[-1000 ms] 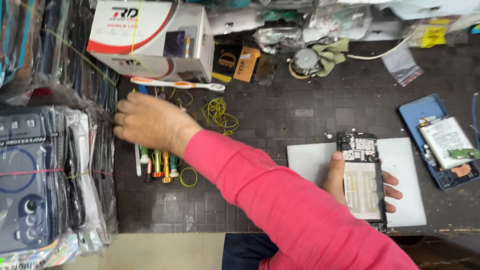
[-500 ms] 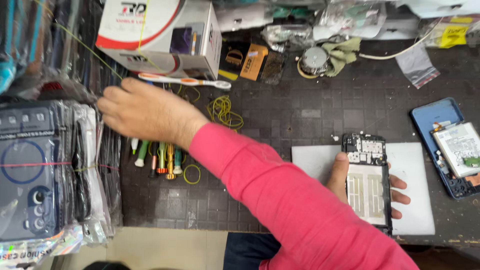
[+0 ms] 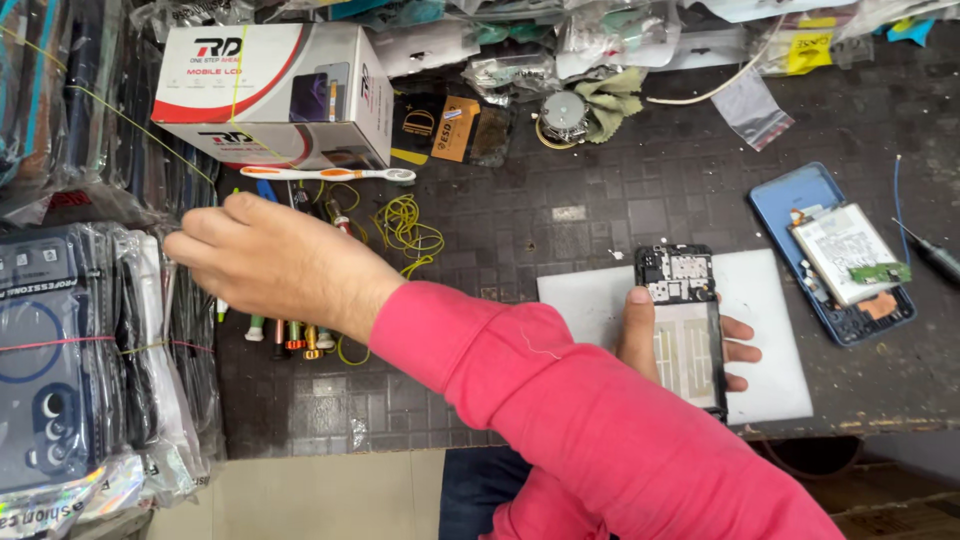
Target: The person disassembles a smartphone by removing the back cover, battery, and internal components using tweezers and a screwdriver. They then reassemble the phone by placing components back and securing the back cover.
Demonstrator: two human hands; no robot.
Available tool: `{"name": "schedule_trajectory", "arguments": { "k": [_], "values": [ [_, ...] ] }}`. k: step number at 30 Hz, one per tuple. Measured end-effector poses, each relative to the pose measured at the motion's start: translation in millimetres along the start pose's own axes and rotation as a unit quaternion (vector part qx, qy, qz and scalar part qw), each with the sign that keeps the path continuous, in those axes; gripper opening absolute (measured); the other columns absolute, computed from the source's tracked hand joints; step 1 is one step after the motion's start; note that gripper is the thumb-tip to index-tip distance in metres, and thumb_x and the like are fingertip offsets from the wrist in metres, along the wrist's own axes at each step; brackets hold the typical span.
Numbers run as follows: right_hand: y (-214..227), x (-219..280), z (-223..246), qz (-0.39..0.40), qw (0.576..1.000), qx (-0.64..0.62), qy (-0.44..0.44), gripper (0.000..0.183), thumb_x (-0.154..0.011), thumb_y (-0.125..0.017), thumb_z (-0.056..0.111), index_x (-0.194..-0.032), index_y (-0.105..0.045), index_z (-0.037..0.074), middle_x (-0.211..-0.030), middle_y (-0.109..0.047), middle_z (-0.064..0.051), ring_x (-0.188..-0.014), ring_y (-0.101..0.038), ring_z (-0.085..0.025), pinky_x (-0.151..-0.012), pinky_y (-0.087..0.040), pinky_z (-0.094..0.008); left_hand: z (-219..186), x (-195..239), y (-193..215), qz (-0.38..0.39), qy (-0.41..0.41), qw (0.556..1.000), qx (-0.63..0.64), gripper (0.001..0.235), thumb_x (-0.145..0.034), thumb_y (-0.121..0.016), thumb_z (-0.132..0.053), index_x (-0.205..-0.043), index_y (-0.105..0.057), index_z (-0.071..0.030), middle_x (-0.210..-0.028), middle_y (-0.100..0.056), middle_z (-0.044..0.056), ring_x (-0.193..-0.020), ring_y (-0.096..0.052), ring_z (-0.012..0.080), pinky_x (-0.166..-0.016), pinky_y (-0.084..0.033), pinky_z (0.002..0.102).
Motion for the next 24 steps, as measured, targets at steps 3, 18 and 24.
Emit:
{"name": "schedule_trajectory", "arguments": {
  "k": [3,18,24],
  "values": [
    [9.4,5.3,-7.4,0.004,0.999,0.013,-0.035,0.011,-0.089,-0.062,0.028,-0.093,-0.061,0.018,-0.101,-0.048,0.001,-0.103,-0.05,-0.018,-0.083,-0.042,-0.033,-1.9,-5.2,7.9,0.027,-0.003,0.999,0.029,0.097,-0.111,-0.035,-0.08,-0.15,-0.042,0.009,-0.143,-0.055,0.038,-0.126,-0.059,0.0509,-0.1,-0.052,0.062],
    [198.2,119.5,-64.1,-0.048,0.884,-0.309,-0.348,0.019,-0.094,-0.067,0.004,-0.11,-0.055,0.005,-0.102,-0.059,-0.012,-0.096,-0.062,-0.028,-0.086,-0.052,-0.038,-22.6,22.6,-86.3,-0.112,-0.13,0.984,-0.048,0.064,-0.118,-0.029,-0.049,-0.154,-0.043,0.003,-0.143,-0.052,0.028,-0.131,-0.056,0.0432,-0.117,-0.045,0.063],
    [231.1,232.5,-52.8,-0.168,0.738,-0.33,-0.564,0.015,-0.105,-0.057,0.005,-0.116,-0.048,0.001,-0.106,-0.066,-0.015,-0.098,-0.067,-0.022,-0.103,-0.056,-0.04,-27.5,24.4,-103.9,-0.22,-0.193,0.908,-0.301,0.088,-0.113,-0.026,-0.067,-0.143,-0.051,0.012,-0.127,-0.062,0.024,-0.115,-0.059,0.0352,-0.106,-0.047,0.048]
  ]
}}
Point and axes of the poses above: each hand's wrist, its own x-axis away from the middle knuckle, its own y-axis out of the back of the hand, z = x × y, the point moved 5 cm from there along -x, towards the middle knuckle
